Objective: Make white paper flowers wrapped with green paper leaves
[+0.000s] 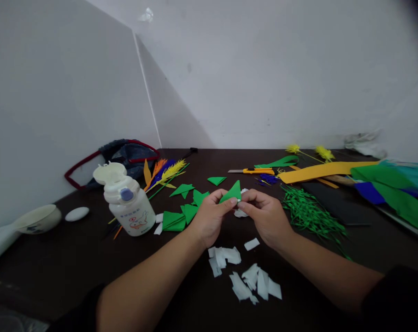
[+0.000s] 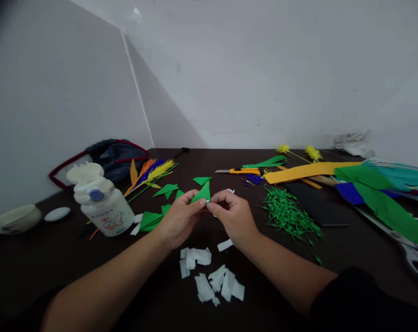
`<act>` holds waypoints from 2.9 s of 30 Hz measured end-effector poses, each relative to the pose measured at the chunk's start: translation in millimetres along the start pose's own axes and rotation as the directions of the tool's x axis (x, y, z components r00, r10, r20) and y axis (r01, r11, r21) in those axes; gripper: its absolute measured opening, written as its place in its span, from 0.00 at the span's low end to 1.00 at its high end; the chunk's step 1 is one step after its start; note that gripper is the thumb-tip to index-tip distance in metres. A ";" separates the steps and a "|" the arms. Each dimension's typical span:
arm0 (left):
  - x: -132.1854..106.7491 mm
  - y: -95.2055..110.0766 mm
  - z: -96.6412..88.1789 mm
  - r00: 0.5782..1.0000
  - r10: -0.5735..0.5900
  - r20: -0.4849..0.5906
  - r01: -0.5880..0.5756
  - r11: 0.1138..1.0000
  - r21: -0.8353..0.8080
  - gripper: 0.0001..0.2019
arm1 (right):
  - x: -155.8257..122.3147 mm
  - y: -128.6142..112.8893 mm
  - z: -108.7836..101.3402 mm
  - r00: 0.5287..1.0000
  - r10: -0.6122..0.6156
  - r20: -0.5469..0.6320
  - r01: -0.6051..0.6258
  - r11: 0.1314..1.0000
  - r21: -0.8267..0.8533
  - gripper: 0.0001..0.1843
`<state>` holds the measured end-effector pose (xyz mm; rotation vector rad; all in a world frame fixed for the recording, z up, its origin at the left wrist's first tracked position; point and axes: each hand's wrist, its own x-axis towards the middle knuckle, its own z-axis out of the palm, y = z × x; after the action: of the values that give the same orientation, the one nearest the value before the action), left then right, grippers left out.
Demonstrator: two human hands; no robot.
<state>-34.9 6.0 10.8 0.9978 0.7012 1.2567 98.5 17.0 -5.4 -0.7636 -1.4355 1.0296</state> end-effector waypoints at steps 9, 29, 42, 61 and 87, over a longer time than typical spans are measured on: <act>-1.3 0.7 2.0 0.999 -0.031 -0.017 0.031 0.999 0.009 0.08 | -0.5 9.8 3.3 0.996 0.087 0.008 -0.086 0.964 0.253 0.07; 6.3 3.9 -12.6 0.941 0.337 0.019 -0.210 0.539 0.815 0.05 | 1.8 4.1 -4.4 0.995 0.093 0.040 -0.091 0.994 -0.067 0.05; 4.0 0.0 -9.8 0.901 0.399 0.171 -0.353 0.445 0.823 0.05 | 6.7 5.1 -3.8 0.987 0.160 -0.033 -0.161 0.986 -0.039 0.05; 3.1 0.9 -9.5 0.925 0.320 0.207 -0.340 0.450 0.826 0.06 | 10.4 4.8 -10.8 0.994 0.103 0.033 -0.101 0.993 -0.057 0.02; 3.2 3.0 -10.6 0.985 0.077 0.155 -0.168 0.640 0.750 0.08 | 8.6 -5.9 -9.3 0.980 -0.076 0.185 0.177 0.758 -0.628 0.06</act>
<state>-44.8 11.5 9.3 1.8289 1.1374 0.9950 107.2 23.9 3.2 -1.0726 -1.9822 0.4709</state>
